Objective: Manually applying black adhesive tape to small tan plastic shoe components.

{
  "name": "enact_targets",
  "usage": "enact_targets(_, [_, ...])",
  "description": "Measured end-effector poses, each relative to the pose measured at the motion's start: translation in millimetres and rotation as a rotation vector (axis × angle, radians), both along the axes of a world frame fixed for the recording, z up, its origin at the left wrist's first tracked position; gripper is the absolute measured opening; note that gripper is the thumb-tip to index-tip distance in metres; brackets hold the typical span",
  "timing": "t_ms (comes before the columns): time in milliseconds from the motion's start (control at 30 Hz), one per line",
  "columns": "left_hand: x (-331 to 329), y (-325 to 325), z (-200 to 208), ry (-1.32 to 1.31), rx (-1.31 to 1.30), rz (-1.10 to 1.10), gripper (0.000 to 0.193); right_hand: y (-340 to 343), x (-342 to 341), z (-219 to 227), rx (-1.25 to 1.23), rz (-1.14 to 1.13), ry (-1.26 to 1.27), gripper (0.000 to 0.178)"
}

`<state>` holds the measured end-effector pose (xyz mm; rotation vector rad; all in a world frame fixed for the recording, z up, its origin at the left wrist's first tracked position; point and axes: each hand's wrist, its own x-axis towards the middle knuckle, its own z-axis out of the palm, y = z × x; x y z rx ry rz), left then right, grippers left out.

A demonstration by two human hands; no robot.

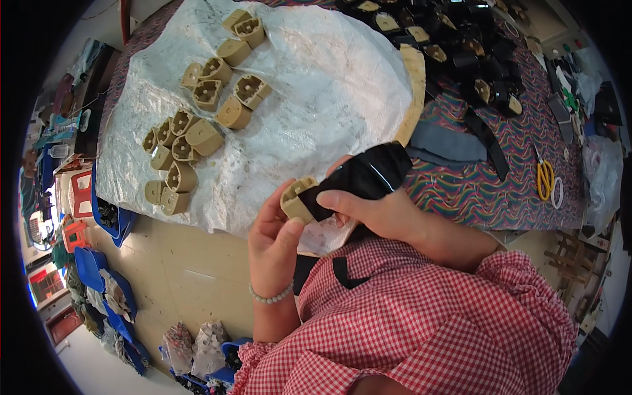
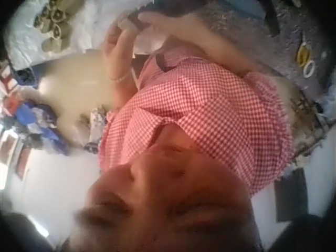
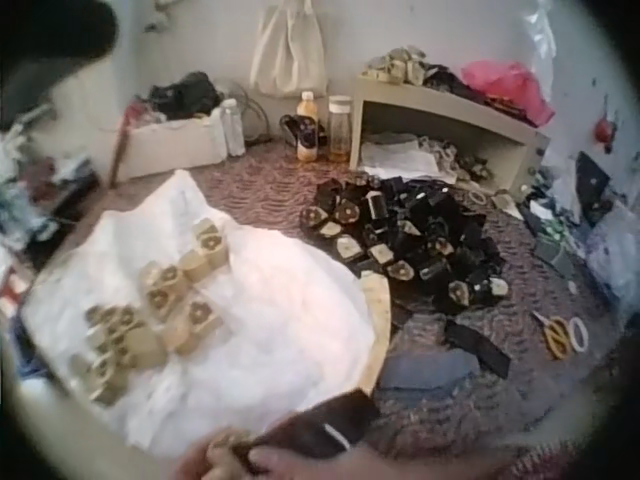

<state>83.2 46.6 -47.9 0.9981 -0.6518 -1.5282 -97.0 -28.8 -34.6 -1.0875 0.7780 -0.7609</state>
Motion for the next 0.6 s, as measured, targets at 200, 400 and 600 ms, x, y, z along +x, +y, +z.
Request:
enact_targets(200, [-2.6,-2.9,1.3,0.107,0.022,-0.008,0.062,-0.3,-5.6,-3.9,0.151,0.032,-0.102,0.018])
enact_targets(400, [-6.5,-1.1,5.3,-0.033,-0.018,-0.006,0.068,5.5,-2.8,3.4,0.022,-0.065,-0.049,0.023])
enact_targets(600, [-4.0,0.9,4.2,-0.046,-0.016,-0.027,0.067,7.1,-3.5,1.0,-0.001,-0.047,-0.038,0.024])
